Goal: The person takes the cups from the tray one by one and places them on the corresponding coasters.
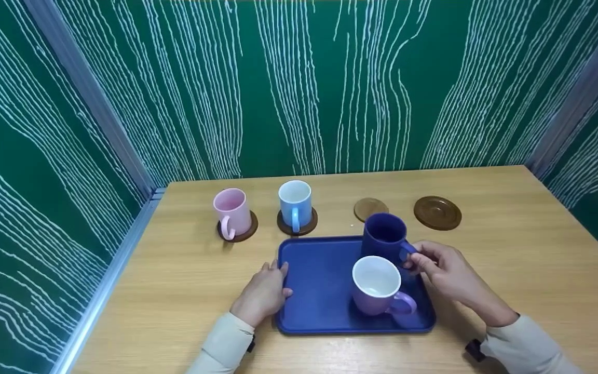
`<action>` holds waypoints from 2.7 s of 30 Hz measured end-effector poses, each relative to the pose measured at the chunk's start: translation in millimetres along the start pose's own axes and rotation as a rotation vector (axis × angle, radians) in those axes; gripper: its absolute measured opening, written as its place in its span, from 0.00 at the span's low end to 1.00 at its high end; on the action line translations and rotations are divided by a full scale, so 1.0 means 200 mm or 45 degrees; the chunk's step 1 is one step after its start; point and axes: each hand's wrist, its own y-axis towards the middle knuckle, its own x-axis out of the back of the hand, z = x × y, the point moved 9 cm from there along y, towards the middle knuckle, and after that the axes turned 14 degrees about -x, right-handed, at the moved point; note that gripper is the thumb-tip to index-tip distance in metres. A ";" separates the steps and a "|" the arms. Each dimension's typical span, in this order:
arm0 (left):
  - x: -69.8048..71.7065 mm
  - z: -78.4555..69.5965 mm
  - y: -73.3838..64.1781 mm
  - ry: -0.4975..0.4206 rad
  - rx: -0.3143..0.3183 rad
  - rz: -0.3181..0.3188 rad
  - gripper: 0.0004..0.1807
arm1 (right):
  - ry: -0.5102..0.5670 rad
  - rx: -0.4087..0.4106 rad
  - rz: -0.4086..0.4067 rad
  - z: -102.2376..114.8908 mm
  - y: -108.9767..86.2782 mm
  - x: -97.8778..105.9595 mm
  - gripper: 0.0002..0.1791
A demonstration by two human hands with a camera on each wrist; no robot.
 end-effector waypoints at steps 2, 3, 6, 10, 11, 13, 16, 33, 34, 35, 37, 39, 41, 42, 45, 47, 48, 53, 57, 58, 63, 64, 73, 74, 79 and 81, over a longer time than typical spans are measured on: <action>0.00 0.00 0.00 0.008 -0.003 -0.001 0.33 | 0.013 -0.001 -0.011 0.01 0.00 0.01 0.09; 0.00 0.00 0.00 0.000 0.005 -0.002 0.33 | 0.021 -0.007 -0.020 0.02 0.00 0.02 0.09; 0.00 0.01 0.00 -0.015 0.021 -0.002 0.33 | 0.061 -0.033 -0.044 0.04 0.01 0.03 0.09; 0.00 0.01 0.00 -0.028 0.028 -0.001 0.34 | 0.085 -0.065 -0.089 0.08 0.01 0.06 0.10; 0.00 0.01 0.00 -0.027 0.028 0.001 0.34 | 0.082 -0.075 -0.105 0.09 0.01 0.07 0.11; -0.01 0.01 0.00 -0.026 0.029 0.001 0.34 | 0.072 -0.095 -0.137 0.11 0.02 0.10 0.12; 0.00 0.00 0.00 -0.017 0.024 -0.004 0.34 | 0.058 -0.122 -0.180 0.14 0.04 0.13 0.13; 0.00 0.00 0.00 -0.019 -0.006 -0.011 0.33 | 0.242 -0.028 -0.291 0.26 0.21 0.16 0.13; -0.01 0.00 0.00 -0.024 0.000 -0.009 0.33 | 0.247 -0.034 -0.292 0.26 0.22 0.15 0.13; -0.01 0.00 0.00 -0.028 0.003 -0.010 0.33 | 0.250 -0.040 -0.291 0.26 0.23 0.15 0.14; -0.01 0.01 0.00 -0.031 0.010 -0.007 0.33 | 0.260 -0.050 -0.290 0.26 0.26 0.14 0.14; -0.01 0.01 0.00 -0.029 0.010 -0.007 0.33 | 0.252 -0.064 -0.290 0.25 0.28 0.14 0.15; -0.01 0.01 0.00 -0.029 0.012 -0.005 0.33 | 0.255 -0.078 -0.289 0.24 0.30 0.14 0.16; -0.01 0.01 0.00 -0.032 0.014 -0.005 0.33 | 0.256 -0.087 -0.291 0.24 0.31 0.13 0.16; -0.01 0.01 0.00 -0.040 0.016 -0.009 0.33 | 0.248 -0.124 -0.293 0.22 0.34 0.13 0.16; -0.01 0.00 0.00 -0.037 0.010 -0.012 0.33 | 0.242 -0.157 -0.295 0.20 0.36 0.13 0.16; 0.00 0.00 0.00 -0.031 0.002 -0.014 0.33 | 0.238 -0.171 -0.297 0.19 0.37 0.12 0.16; 0.00 0.00 0.00 -0.030 0.001 -0.015 0.34 | 0.241 -0.223 -0.300 0.15 0.42 0.11 0.16; -0.01 0.00 0.00 -0.041 0.018 -0.011 0.34 | 0.274 -0.230 -0.288 0.11 0.46 0.07 0.14; -0.01 0.01 0.00 -0.039 0.018 -0.010 0.34 | 0.278 -0.233 -0.285 0.10 0.47 0.07 0.14; -0.02 0.01 0.00 -0.039 0.014 -0.006 0.33 | 0.263 -0.259 -0.280 0.04 0.51 0.04 0.13; -0.02 0.01 0.00 -0.040 0.015 -0.005 0.33 | 0.253 -0.272 -0.281 0.02 0.52 0.03 0.12; -0.01 0.02 0.01 -0.041 0.036 0.000 0.33 | 0.259 -0.327 -0.266 -0.04 0.57 -0.01 0.12; -0.01 0.02 0.01 -0.042 0.037 0.000 0.33 | 0.273 -0.329 -0.262 -0.04 0.57 -0.01 0.12; -0.01 0.01 0.00 -0.037 0.039 0.004 0.33 | 0.335 -0.332 -0.257 -0.07 0.60 -0.04 0.10; -0.01 0.01 0.00 -0.034 0.039 0.005 0.33 | 0.349 -0.328 -0.259 -0.08 0.61 -0.05 0.10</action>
